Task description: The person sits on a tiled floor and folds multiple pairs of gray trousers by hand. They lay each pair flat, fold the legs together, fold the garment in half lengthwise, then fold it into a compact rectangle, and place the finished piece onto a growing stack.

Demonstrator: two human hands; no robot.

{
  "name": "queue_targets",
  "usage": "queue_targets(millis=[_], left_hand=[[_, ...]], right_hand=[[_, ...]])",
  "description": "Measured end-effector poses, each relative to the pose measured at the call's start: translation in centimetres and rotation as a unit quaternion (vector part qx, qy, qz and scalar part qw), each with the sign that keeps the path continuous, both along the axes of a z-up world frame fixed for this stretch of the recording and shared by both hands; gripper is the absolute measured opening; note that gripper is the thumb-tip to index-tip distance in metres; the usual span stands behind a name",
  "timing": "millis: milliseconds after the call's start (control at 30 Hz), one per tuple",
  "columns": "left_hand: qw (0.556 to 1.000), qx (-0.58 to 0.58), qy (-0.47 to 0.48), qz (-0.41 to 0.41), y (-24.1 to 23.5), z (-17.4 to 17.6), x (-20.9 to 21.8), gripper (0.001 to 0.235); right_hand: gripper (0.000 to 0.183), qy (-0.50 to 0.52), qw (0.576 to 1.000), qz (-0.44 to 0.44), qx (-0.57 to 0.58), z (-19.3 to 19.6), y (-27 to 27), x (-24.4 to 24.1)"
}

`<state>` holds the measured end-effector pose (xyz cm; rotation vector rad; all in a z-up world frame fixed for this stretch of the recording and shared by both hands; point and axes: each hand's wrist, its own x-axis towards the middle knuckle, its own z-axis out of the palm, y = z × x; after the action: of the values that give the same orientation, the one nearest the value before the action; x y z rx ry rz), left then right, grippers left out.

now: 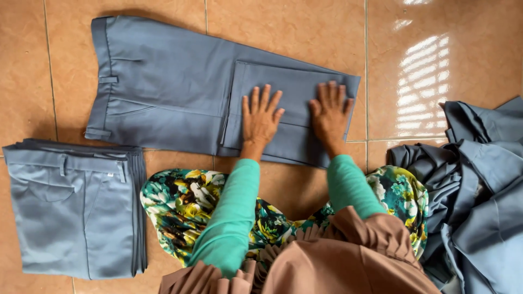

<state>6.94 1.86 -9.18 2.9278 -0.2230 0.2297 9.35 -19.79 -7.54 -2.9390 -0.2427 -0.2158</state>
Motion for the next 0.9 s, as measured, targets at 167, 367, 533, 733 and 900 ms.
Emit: queue_targets(millis=[167, 367, 533, 733, 900], left_hand=[[0.993, 0.040, 0.067, 0.091, 5.5, 0.8, 2.7, 0.054], [0.989, 0.045, 0.090, 0.112, 5.1, 0.6, 3.2, 0.055], [0.986, 0.042, 0.099, 0.127, 4.9, 0.5, 3.3, 0.055], [0.984, 0.030, 0.115, 0.132, 4.6, 1.3, 3.2, 0.055], [0.981, 0.023, 0.137, 0.133, 5.0, 1.3, 2.9, 0.056]], right_hand=[[0.065, 0.121, 0.975, -0.186, 0.033, -0.7, -7.7, 3.1], [0.060, -0.018, 1.000, 0.014, -0.001, -0.5, -0.1, 2.4], [0.057, 0.017, 0.999, 0.046, 0.003, -2.1, 1.2, 2.0], [0.060, 0.133, 0.989, -0.068, 0.014, 1.5, -4.7, 3.6], [0.065, 0.097, 0.986, -0.090, 0.099, -2.1, -8.1, 3.1]])
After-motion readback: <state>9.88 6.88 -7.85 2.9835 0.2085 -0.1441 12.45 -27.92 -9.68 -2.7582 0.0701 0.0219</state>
